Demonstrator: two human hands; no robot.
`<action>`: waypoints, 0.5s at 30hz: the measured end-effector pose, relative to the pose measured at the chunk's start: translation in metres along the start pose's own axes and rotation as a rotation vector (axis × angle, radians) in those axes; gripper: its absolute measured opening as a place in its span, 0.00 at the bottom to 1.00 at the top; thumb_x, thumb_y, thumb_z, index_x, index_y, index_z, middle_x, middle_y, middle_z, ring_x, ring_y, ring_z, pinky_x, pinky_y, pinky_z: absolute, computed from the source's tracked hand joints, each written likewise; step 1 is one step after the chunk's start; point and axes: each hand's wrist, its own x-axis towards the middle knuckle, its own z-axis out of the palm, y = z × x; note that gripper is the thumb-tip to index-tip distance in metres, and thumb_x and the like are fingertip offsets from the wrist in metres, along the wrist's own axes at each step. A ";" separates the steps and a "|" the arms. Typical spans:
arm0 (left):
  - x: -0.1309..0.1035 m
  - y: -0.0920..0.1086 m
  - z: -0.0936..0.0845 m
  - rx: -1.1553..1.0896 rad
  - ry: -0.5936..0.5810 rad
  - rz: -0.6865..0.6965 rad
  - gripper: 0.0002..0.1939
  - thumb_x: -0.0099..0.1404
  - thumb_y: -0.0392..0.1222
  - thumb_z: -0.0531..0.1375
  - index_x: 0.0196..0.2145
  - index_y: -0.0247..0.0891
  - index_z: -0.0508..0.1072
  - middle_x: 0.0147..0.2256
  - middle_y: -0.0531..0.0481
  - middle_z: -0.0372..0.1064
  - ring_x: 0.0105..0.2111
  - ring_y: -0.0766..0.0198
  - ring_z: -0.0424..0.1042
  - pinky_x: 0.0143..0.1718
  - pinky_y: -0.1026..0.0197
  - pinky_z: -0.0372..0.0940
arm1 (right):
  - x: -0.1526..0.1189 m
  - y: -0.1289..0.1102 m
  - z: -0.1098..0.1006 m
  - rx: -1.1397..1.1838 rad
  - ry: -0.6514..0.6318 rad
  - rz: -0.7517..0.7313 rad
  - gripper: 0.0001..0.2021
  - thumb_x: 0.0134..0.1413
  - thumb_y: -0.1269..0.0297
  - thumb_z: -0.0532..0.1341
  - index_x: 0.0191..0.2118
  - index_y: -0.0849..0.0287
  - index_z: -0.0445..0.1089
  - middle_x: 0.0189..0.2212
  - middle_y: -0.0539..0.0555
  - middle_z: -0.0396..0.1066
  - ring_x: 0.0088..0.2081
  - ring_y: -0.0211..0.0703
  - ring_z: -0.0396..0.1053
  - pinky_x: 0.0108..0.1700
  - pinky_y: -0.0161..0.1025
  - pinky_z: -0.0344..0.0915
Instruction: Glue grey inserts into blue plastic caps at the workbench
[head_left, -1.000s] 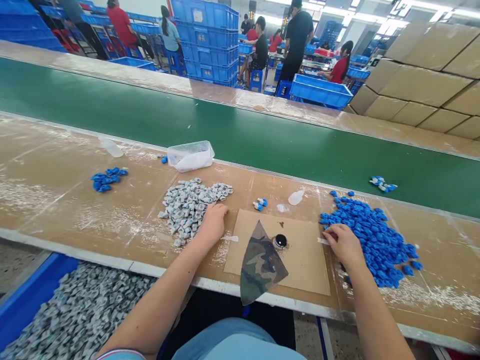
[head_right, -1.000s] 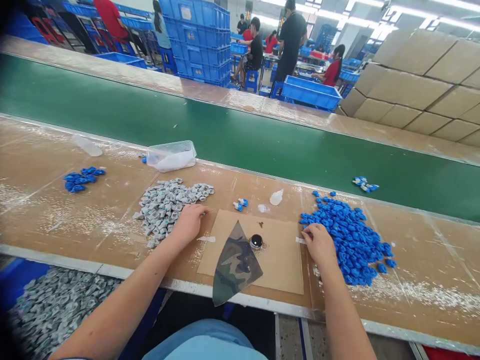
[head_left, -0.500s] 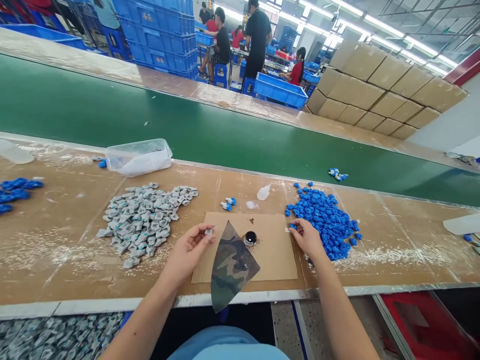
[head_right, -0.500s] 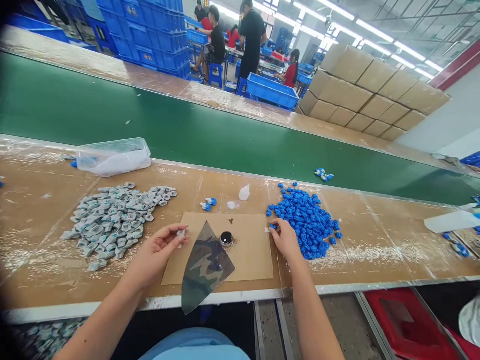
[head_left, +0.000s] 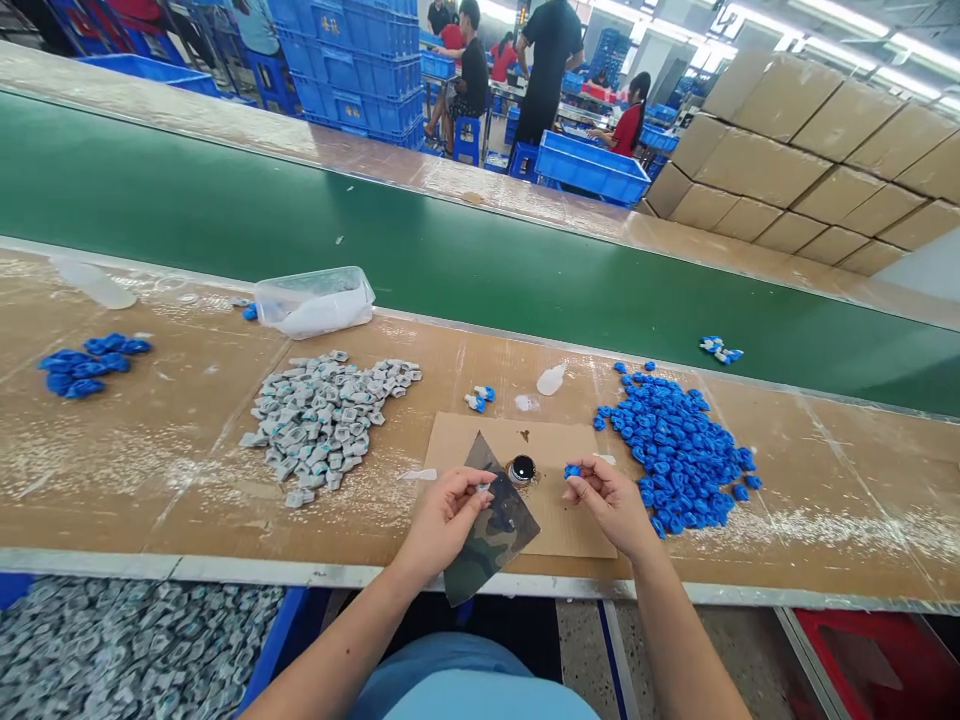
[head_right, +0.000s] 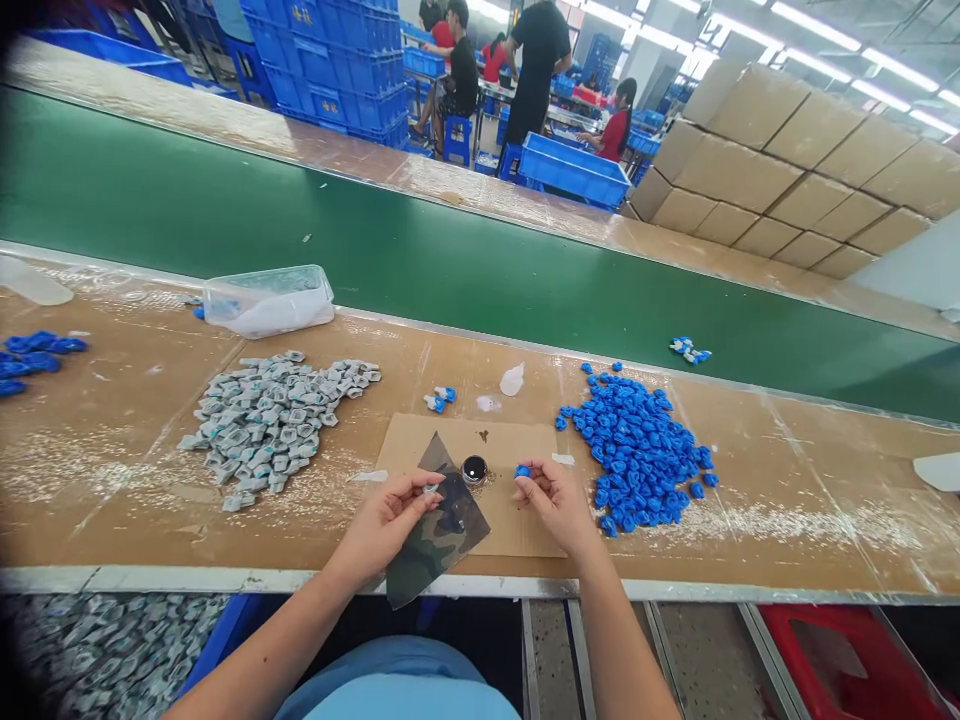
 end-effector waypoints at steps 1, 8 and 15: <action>0.000 -0.002 0.001 0.012 0.002 0.013 0.10 0.58 0.43 0.60 0.37 0.38 0.75 0.38 0.46 0.71 0.35 0.63 0.71 0.39 0.58 0.70 | 0.001 0.000 0.001 -0.103 0.021 -0.039 0.18 0.53 0.47 0.59 0.34 0.58 0.71 0.24 0.52 0.68 0.25 0.39 0.70 0.28 0.38 0.71; -0.001 -0.010 0.002 0.002 -0.014 0.022 0.08 0.58 0.41 0.59 0.35 0.38 0.75 0.35 0.47 0.73 0.34 0.62 0.72 0.38 0.59 0.69 | -0.003 -0.006 0.015 -0.152 0.079 -0.132 0.16 0.54 0.49 0.60 0.32 0.58 0.72 0.23 0.52 0.72 0.22 0.38 0.70 0.24 0.35 0.69; 0.001 -0.012 0.003 0.019 -0.001 0.033 0.07 0.58 0.41 0.60 0.35 0.38 0.75 0.35 0.46 0.74 0.35 0.62 0.73 0.39 0.59 0.69 | -0.003 -0.023 0.024 -0.281 0.110 -0.268 0.10 0.56 0.61 0.60 0.42 0.55 0.75 0.32 0.54 0.77 0.30 0.40 0.74 0.34 0.37 0.72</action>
